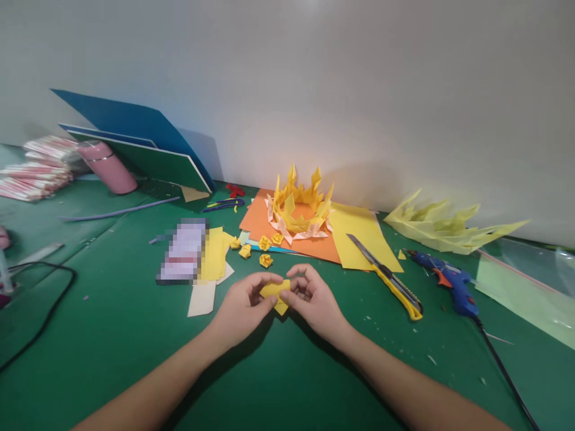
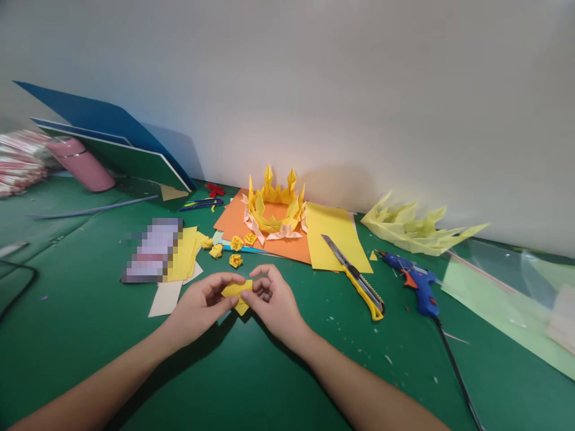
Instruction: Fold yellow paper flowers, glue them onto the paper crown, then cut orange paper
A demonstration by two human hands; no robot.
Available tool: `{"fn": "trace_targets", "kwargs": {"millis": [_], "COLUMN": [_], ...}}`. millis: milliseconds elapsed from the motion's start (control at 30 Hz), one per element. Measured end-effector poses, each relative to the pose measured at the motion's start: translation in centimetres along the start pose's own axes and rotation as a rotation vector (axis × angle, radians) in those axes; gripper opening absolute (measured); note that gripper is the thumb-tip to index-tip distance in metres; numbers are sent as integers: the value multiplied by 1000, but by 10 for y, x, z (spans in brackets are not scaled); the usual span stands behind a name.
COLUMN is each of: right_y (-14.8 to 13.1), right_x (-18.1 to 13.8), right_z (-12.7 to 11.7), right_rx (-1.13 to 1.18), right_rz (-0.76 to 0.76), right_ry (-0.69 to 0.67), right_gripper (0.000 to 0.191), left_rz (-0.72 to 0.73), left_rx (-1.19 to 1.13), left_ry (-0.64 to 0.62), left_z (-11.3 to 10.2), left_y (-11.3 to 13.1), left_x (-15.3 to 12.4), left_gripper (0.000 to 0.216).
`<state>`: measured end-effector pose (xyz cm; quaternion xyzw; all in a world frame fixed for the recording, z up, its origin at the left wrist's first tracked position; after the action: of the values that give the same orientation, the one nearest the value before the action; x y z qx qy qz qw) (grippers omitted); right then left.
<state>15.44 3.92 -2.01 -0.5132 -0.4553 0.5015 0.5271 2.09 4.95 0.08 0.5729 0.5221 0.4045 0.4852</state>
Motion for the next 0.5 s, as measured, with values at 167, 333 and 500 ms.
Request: {"fn": "trace_targets", "kwargs": {"millis": [167,333,500], "right_y": [-4,-9,-7], "right_x": [-2,-3,-4], "right_z": [0,-2,-3], "right_rx": [-36,-20,22], "right_rz": [-36,-48,1], "right_ry": [1,70,84], "right_gripper": [29,24,30], "left_rz": [-18,-197,-280], "left_rx": [-55,-204,-288], "left_ry": [26,12,24], "left_z": [3,7,5], "left_y": [-1,-4,-1], "left_x": [-1,-2,-3], "left_gripper": [35,53,55]}}
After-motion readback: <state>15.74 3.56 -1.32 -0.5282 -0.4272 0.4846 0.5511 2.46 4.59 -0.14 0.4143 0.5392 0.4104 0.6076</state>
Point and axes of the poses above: each hand's wrist, its own x-axis towards the middle knuckle, its own z-axis out of the palm, y = z × x, the point moved 5 cm from there along x, towards the middle knuckle, and after that the axes turned 12 degrees about y, right-handed, at the moved point
